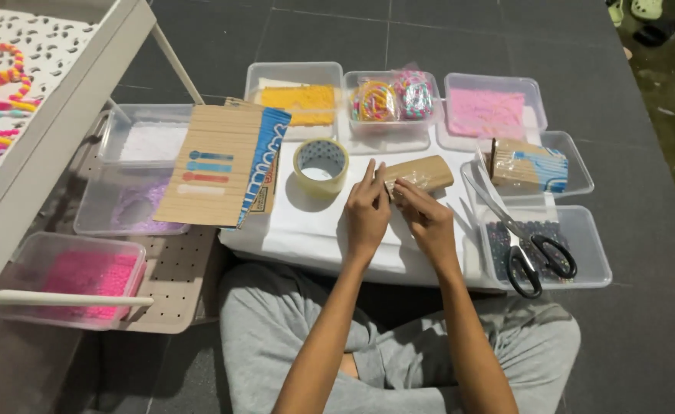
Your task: A person is wrapping a small cardboard tube with clear adhesive tape, using scissors to cut the tape after each wrap.
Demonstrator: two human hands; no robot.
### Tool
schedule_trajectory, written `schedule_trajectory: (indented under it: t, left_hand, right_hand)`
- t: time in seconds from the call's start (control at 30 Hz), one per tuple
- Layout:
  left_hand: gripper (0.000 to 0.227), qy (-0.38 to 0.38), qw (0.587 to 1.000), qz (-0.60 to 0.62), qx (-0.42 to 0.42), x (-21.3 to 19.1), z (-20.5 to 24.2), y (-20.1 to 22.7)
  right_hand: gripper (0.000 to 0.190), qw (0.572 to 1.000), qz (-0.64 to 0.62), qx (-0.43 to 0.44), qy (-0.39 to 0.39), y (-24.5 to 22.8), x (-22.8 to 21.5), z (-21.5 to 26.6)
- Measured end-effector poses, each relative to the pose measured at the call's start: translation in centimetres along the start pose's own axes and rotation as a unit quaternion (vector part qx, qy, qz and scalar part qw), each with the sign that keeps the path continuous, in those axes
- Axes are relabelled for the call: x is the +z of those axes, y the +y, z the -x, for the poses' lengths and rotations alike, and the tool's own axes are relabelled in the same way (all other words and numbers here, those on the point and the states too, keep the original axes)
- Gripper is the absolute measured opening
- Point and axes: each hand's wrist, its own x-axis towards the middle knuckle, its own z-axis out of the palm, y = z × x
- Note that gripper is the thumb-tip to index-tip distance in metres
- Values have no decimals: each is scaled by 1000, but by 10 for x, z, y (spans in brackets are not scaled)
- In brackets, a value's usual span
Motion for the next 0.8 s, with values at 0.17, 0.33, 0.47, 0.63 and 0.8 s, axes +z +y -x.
schedule_trajectory:
  t: [0.17, 0.33, 0.47, 0.63, 0.8]
  left_hand:
    - [52, -13, 1000, 16, -14, -3, -1, 5]
    - [49, -56, 998, -32, -23, 1, 2, 0]
    - [48, -45, 995, -90, -9, 3, 1, 3]
    - [52, -59, 992, -114, 14, 5, 2, -4]
    - [63, -50, 990, -117, 60, 4, 2, 4]
  right_hand:
    - [34, 1000, 13, 1, 18, -6, -1, -5]
    - [31, 999, 32, 16, 27, 1, 2, 0]
    - [30, 997, 42, 43, 38, 1, 5, -1]
    - [33, 995, 40, 85, 40, 5, 8, -3]
    - [32, 990, 47, 118, 52, 1, 9, -7]
